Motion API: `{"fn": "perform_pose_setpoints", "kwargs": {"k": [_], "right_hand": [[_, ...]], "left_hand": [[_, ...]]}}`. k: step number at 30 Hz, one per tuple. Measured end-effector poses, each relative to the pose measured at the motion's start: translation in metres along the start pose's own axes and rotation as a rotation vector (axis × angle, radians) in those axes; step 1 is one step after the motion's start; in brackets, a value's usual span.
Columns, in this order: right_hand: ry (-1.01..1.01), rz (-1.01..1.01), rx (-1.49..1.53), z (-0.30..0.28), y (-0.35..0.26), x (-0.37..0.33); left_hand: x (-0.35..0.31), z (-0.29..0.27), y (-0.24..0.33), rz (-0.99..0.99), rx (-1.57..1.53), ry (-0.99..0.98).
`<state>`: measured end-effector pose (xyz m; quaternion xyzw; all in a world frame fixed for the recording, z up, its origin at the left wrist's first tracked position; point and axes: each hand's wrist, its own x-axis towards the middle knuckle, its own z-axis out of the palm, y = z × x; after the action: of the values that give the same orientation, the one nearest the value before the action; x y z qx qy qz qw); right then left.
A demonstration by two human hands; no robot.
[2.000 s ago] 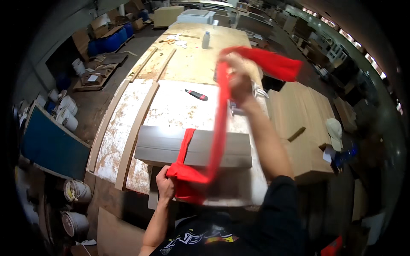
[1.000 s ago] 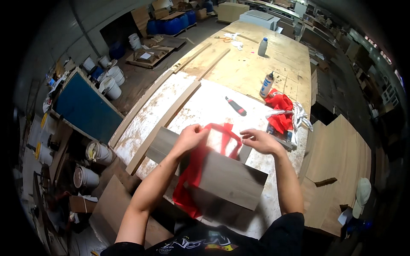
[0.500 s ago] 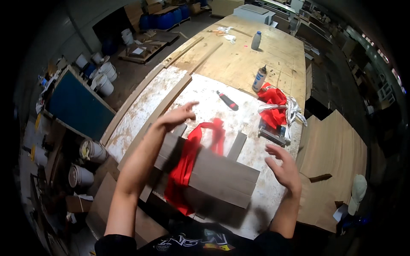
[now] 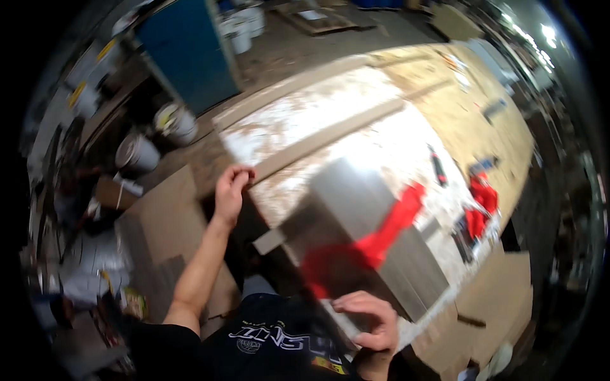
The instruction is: The person wraps a red strap around a stack of wood planks on a workbench and ties it into a knot, then places additional wooden strips across the top of the bound stack.
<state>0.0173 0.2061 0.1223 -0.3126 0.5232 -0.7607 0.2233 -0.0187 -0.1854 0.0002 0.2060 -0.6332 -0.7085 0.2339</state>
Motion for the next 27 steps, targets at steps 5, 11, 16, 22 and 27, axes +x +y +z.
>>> {"fn": "perform_pose_setpoints", "kwargs": {"k": [5, 11, 16, 22, 27], "right_hand": [[-0.413, 0.440, -0.104, 0.141, 0.107, 0.134], [-0.630, 0.378, -0.536, 0.256, 0.242, 0.254], [-0.722, 0.323, -0.709, 0.283, 0.312, 0.324], [-0.714, 0.335, -0.451, 0.319, 0.370, 0.439], [-0.424, 0.377, -0.419, 0.296, 0.388, 0.579]], "left_hand": [[-0.110, -0.201, -0.084, -0.363, 0.031, 0.363], [-0.121, -0.315, -0.078, -0.477, 0.112, 0.425], [0.001, -0.344, -0.064, -0.394, 0.031, 0.383], [0.162, -0.408, -0.074, -0.347, 0.107, 0.180], [0.337, -0.425, -0.092, -0.304, 0.237, -0.153]]}}
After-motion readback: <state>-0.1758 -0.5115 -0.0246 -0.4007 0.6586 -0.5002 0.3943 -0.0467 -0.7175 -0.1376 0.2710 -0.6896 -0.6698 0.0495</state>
